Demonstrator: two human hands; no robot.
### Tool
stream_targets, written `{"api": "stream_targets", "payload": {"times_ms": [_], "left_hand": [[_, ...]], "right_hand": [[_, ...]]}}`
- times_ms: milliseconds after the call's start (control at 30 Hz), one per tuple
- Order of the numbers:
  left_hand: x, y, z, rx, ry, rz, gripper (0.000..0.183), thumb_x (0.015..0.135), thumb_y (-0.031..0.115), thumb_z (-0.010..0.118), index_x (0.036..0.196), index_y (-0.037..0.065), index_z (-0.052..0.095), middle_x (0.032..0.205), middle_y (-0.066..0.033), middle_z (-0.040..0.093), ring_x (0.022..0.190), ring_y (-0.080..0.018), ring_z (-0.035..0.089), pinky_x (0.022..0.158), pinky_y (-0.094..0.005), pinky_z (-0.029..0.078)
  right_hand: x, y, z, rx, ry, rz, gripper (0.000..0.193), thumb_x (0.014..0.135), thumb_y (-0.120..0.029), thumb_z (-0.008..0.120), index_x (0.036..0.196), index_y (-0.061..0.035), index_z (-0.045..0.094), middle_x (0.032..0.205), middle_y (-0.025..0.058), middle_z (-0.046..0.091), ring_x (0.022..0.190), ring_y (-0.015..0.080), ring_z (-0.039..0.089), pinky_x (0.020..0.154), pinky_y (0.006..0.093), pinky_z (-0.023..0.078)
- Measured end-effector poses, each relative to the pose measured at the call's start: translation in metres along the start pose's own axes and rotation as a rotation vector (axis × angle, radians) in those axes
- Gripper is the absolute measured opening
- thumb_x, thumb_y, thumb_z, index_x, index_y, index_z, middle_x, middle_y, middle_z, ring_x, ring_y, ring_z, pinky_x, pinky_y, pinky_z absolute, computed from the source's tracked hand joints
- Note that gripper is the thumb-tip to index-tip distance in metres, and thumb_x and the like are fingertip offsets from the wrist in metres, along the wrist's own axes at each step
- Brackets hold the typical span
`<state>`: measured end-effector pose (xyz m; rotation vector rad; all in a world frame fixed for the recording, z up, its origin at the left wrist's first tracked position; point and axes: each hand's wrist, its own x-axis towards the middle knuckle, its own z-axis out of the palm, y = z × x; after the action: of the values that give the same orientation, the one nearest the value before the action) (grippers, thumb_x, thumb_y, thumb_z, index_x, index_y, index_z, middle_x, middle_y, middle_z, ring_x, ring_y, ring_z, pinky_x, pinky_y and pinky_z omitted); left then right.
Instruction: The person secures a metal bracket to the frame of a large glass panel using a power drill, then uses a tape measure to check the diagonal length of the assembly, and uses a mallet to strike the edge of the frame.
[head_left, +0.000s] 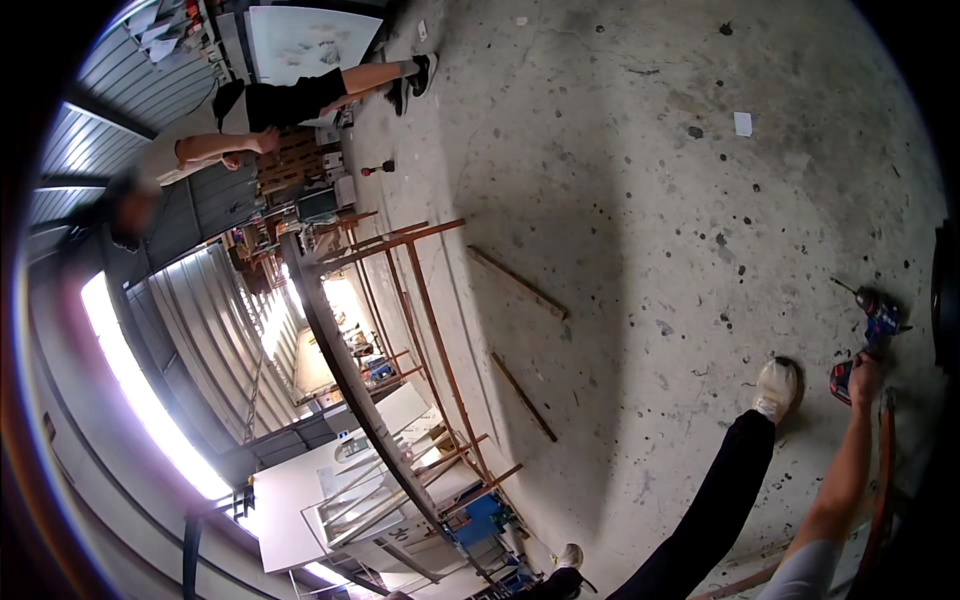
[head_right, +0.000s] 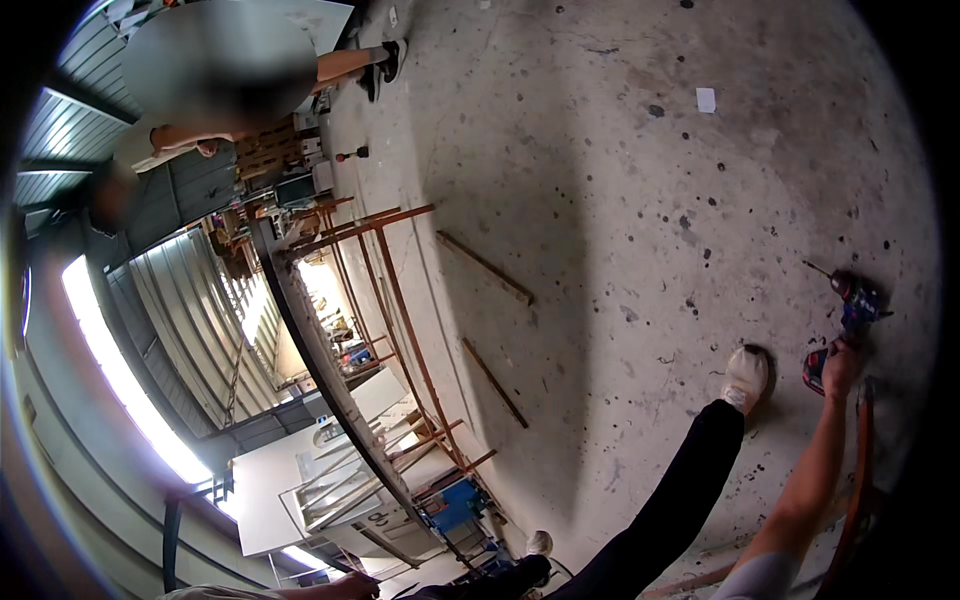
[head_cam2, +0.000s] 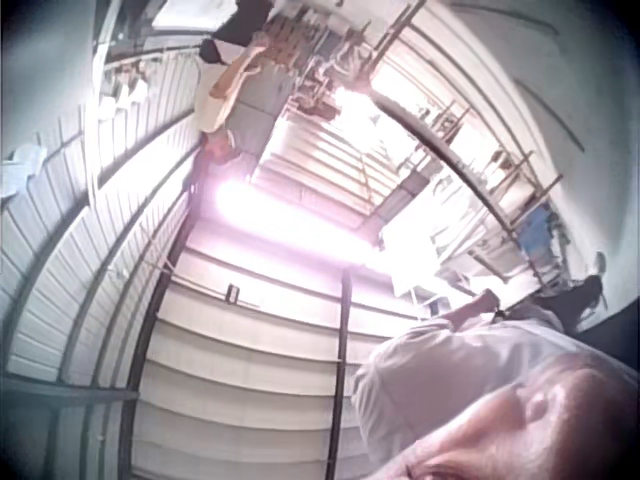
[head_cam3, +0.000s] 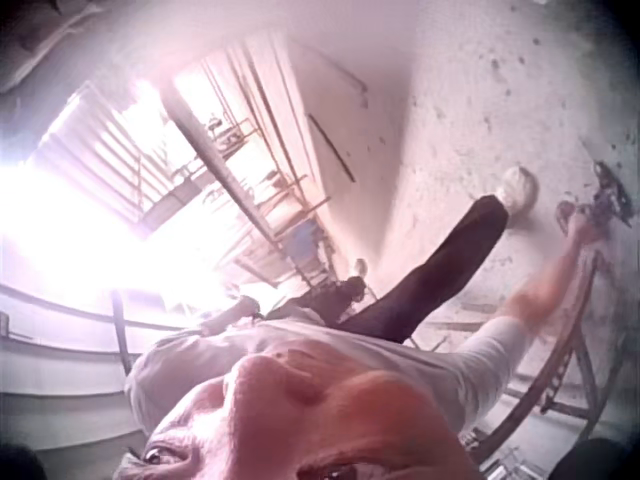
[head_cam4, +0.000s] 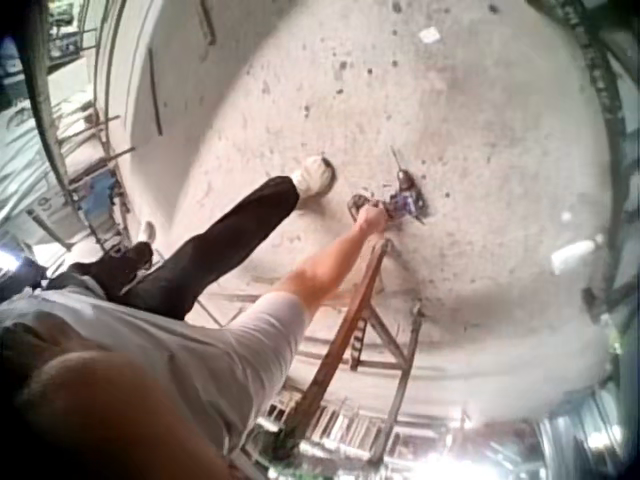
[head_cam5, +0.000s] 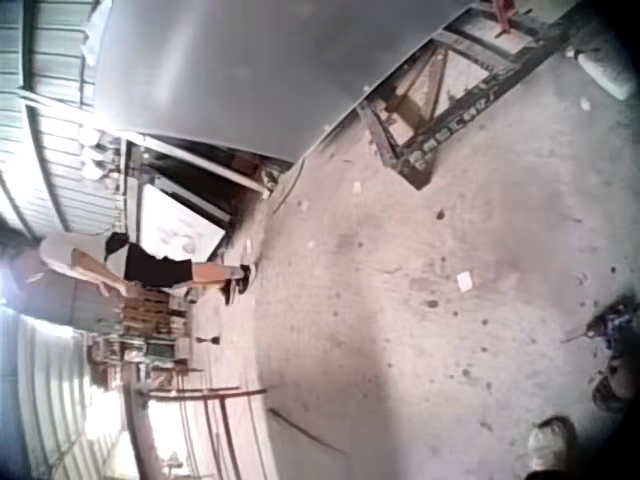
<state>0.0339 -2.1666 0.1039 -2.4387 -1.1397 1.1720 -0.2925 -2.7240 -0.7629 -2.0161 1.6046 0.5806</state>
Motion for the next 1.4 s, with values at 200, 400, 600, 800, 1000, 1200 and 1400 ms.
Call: {"api": "stream_targets", "payload": {"times_ms": [200, 400, 600, 800, 1000, 1200, 1400], "left_hand": [[0.030, -0.028, 0.000, 0.031, -0.090, 0.094, 0.016, 0.083, 0.023, 0.069, 0.080, 0.007, 0.071, 0.067, -0.0087, 0.063, 0.056, -0.0174, 0.059, 0.047, -0.0339, 0.044], [0.128, -0.051, 0.012, -0.094, -0.181, 0.222, 0.019, 0.082, 0.020, 0.068, 0.073, 0.004, 0.072, 0.065, -0.0092, 0.062, 0.055, -0.0183, 0.059, 0.045, -0.0330, 0.045], [0.202, -0.136, 0.007, -0.192, -0.139, 0.715, 0.014, 0.083, 0.019, 0.067, 0.081, 0.006, 0.070, 0.068, -0.0076, 0.066, 0.060, -0.0221, 0.062, 0.052, -0.0351, 0.048], [0.333, -0.202, 0.019, -1.032, -0.318, 0.728, 0.011, 0.080, 0.006, 0.061, 0.080, 0.003, 0.072, 0.071, -0.0056, 0.068, 0.066, -0.0152, 0.065, 0.062, -0.0301, 0.053], [0.370, -0.319, -0.071, -1.849, -0.596, 0.368, 0.017, 0.087, 0.008, 0.055, 0.082, -0.005, 0.066, 0.068, -0.0120, 0.063, 0.054, -0.0197, 0.057, 0.051, -0.0312, 0.046], [0.427, -0.441, -0.117, -2.248, -0.384, 0.275, 0.017, 0.089, 0.011, 0.058, 0.083, -0.003, 0.067, 0.067, -0.0099, 0.064, 0.057, -0.0169, 0.058, 0.053, -0.0300, 0.046], [0.477, -0.518, -0.103, -2.678, -0.275, -0.064, 0.016, 0.092, 0.015, 0.057, 0.085, 0.003, 0.064, 0.069, -0.0089, 0.063, 0.060, -0.0178, 0.058, 0.055, -0.0322, 0.043]], "right_hand": [[-0.086, -0.064, -0.054, 0.360, -0.077, 0.062, 0.011, 0.087, -0.011, 0.063, 0.095, -0.0047, 0.069, 0.090, 0.0168, 0.068, 0.082, 0.0312, 0.066, 0.073, 0.0402, 0.052], [-0.212, -0.127, -0.064, 0.697, -0.164, 0.096, 0.018, 0.077, -0.010, 0.058, 0.083, -0.0029, 0.074, 0.079, 0.0195, 0.071, 0.079, 0.0303, 0.069, 0.078, 0.0429, 0.052], [-0.418, -0.288, -0.082, 0.590, -0.092, -0.218, 0.028, 0.068, -0.008, 0.072, 0.091, -0.0020, 0.057, 0.090, 0.0166, 0.062, 0.086, 0.0321, 0.062, 0.079, 0.0445, 0.049], [-0.722, -0.480, -0.250, 0.661, -0.169, -0.686, 0.039, 0.068, -0.009, 0.074, 0.097, 0.0007, 0.050, 0.083, 0.0133, 0.058, 0.077, 0.0253, 0.059, 0.072, 0.0396, 0.050], [-0.948, -0.684, -0.213, 0.043, -0.830, -0.978, 0.036, 0.062, -0.012, 0.070, 0.093, 0.0036, 0.061, 0.074, 0.0093, 0.060, 0.070, 0.0166, 0.060, 0.064, 0.0363, 0.050], [-1.283, -0.871, -0.121, 0.001, -1.070, -1.431, 0.034, 0.069, -0.007, 0.068, 0.102, 0.0008, 0.062, 0.089, 0.0132, 0.069, 0.081, 0.0201, 0.064, 0.078, 0.0372, 0.052], [-1.487, -0.997, 0.061, 0.145, -0.984, -1.729, 0.035, 0.072, 0.000, 0.052, 0.106, -0.0022, 0.061, 0.094, 0.0267, 0.066, 0.096, 0.0465, 0.061, 0.084, 0.0435, 0.049]]}}
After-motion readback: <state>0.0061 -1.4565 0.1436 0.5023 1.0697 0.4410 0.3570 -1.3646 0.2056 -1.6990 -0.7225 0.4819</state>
